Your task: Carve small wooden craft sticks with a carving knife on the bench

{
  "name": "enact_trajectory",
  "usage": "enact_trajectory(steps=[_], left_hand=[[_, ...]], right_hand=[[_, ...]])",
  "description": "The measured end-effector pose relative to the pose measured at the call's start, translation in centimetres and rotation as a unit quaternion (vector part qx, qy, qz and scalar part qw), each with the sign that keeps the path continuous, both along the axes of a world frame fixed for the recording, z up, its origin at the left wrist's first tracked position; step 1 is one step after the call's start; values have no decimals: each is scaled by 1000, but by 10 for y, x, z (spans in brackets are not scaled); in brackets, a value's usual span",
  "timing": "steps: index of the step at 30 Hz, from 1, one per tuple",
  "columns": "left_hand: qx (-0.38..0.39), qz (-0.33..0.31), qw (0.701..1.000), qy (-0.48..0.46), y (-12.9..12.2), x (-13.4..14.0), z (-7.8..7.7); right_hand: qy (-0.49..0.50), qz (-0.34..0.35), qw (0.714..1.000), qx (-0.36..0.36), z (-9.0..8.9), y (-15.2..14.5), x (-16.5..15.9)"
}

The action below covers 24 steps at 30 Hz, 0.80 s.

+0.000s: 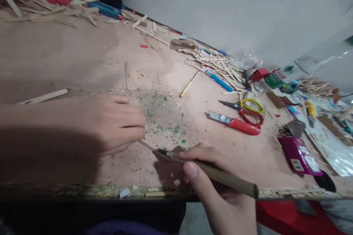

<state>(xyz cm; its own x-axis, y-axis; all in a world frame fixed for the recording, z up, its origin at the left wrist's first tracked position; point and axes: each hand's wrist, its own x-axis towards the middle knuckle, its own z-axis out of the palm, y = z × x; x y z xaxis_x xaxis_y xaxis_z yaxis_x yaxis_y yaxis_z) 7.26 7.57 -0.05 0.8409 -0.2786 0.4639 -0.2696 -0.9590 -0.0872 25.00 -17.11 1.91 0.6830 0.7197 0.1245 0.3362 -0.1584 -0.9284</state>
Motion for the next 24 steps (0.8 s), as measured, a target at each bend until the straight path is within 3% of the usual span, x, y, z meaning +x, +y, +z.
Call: enact_trajectory(steps=[5,14,18,24], left_hand=[[-53,-3,998,29,2,1,3],[-148,14,985,89,4,-1,0],[-153,42,985,63,-1,-2,0],[-128,44,989,55,-12,-7,2]], right_hand=[[50,-29,998,-28,2,2,-5],[-66,104,990,-69,16,9,15],[-73,125,989,-24,19,13,19],[-51,123,991,-19,15,19,4]])
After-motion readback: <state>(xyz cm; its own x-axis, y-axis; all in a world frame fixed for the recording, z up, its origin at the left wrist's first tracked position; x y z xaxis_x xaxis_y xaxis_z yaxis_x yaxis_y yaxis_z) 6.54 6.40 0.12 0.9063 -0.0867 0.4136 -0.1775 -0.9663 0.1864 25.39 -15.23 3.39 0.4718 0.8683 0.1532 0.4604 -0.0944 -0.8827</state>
